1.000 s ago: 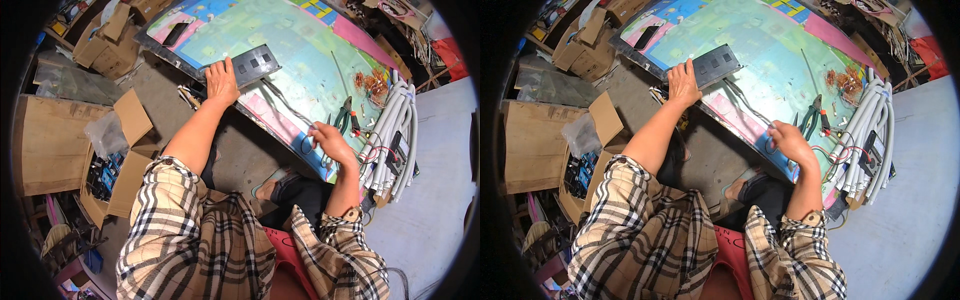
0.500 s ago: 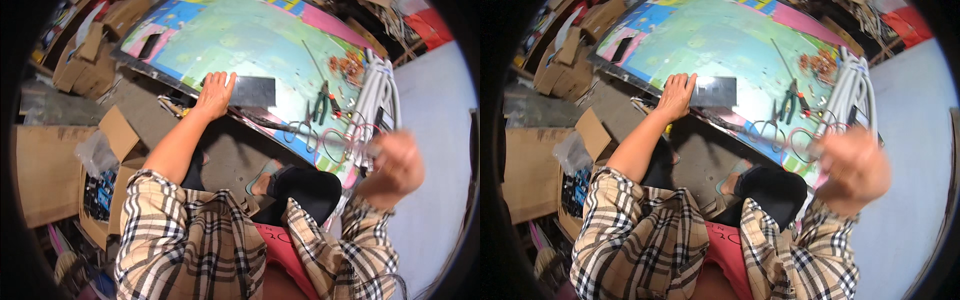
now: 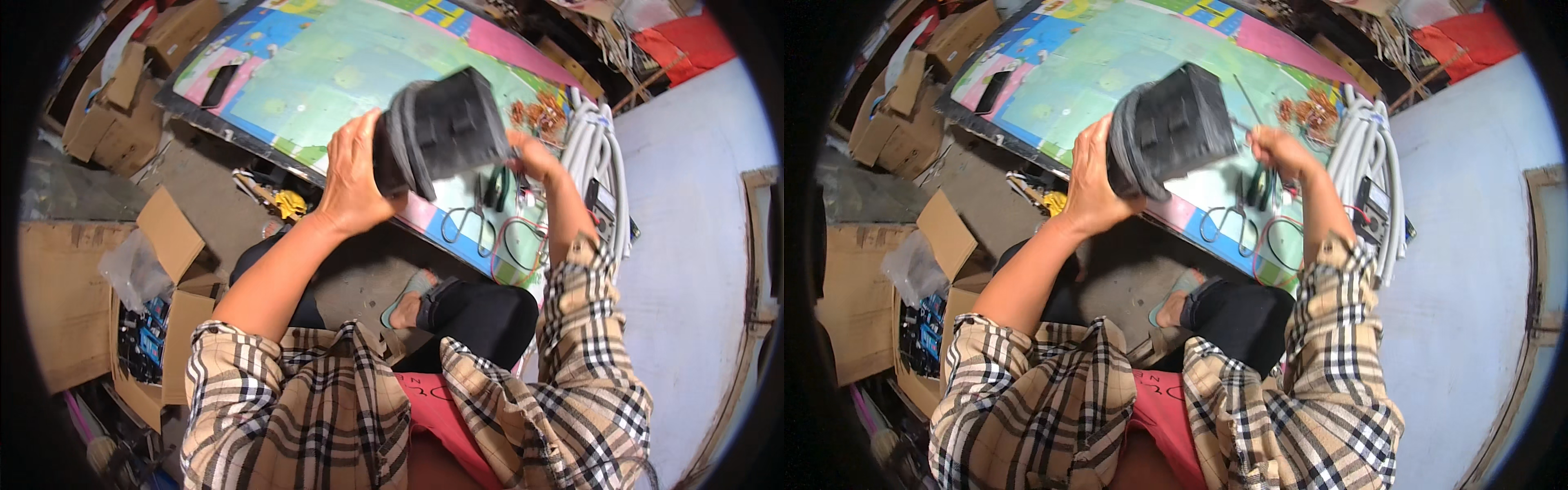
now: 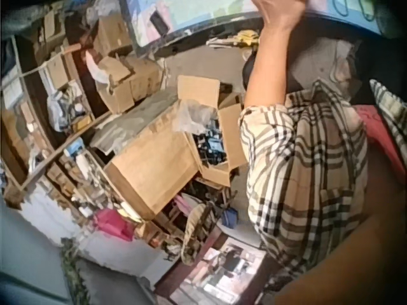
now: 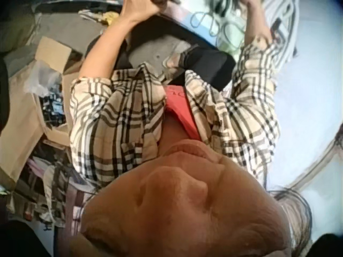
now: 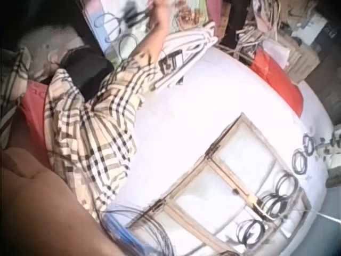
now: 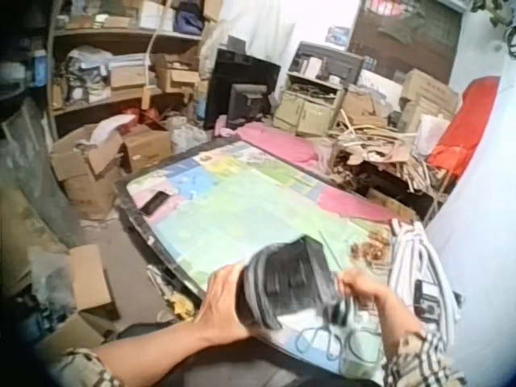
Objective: The person disassembles a black plastic housing, then retrieves a remote control and uses a screwdriver to remove screws and separate the casing. They inspect the internal circuit board and use a multimeter probe to test components.
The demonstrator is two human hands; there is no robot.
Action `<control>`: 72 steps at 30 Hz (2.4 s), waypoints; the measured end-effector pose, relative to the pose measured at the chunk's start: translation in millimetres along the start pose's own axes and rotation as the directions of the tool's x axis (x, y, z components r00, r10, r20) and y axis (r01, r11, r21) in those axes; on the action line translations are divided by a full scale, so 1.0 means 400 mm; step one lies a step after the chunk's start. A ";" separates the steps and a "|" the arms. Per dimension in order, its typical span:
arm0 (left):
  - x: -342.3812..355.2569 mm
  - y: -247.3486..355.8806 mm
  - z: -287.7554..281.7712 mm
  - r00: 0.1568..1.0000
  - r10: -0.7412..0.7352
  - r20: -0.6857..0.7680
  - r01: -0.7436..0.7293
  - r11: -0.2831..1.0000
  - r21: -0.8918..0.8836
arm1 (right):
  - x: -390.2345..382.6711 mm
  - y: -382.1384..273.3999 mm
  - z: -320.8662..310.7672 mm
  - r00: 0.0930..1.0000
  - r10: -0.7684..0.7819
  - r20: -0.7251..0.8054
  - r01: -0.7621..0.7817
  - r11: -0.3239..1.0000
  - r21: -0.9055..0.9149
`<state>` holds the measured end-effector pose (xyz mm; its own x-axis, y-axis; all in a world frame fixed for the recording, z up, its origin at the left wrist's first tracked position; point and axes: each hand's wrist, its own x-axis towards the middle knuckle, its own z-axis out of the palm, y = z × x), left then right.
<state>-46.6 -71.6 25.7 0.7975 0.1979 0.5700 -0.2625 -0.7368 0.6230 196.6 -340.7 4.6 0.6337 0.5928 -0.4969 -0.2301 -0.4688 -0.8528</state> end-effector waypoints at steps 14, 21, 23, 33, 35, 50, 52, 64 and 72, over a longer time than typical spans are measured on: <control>-0.044 -0.056 0.122 0.939 -0.233 0.253 0.085 0.871 0.484 | -0.270 -0.195 0.386 0.950 0.093 0.297 0.280 0.164 -0.946; -0.070 0.003 0.154 0.854 0.033 0.519 -0.220 0.927 0.304 | -0.114 -0.223 0.377 0.547 0.438 0.713 0.812 -0.072 -0.579; -0.071 -0.004 0.152 0.820 0.118 0.561 -0.301 0.921 0.247 | -0.091 -0.234 0.386 0.590 0.511 0.625 0.701 0.061 -0.711; -0.054 -0.050 0.154 0.773 0.229 0.592 -0.415 0.888 0.197 | -0.028 -0.228 0.371 0.758 0.289 0.585 0.606 0.021 -0.795; -0.056 -0.068 0.167 0.770 0.150 0.620 -0.390 0.879 0.273 | -0.016 -0.231 0.377 0.800 0.280 0.530 0.566 -0.058 -0.823; -0.122 -0.067 0.308 0.823 -0.446 0.350 0.191 0.799 0.571 | 0.050 -0.171 0.381 0.812 0.036 0.582 0.552 -0.372 -0.746; -0.113 -0.076 0.301 0.801 -0.467 0.375 0.199 0.799 0.568 | 0.038 -0.181 0.371 0.821 0.008 0.570 0.539 -0.339 -0.771; 0.049 -0.098 0.039 0.554 -0.393 0.734 0.832 0.293 -0.471 | -0.294 -0.124 -0.005 0.981 -0.167 -0.100 -0.097 0.031 -0.995; 0.033 0.060 -0.070 0.591 -0.042 0.805 0.806 0.065 -0.588 | -0.230 0.096 -0.127 0.963 -0.233 -0.136 -0.042 0.368 -0.929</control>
<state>-57.7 -68.7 63.2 0.9202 -0.3724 -0.1206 0.3059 0.4919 0.8152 167.0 -446.6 25.6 0.7646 0.5907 -0.2578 0.5742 -0.8060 -0.1437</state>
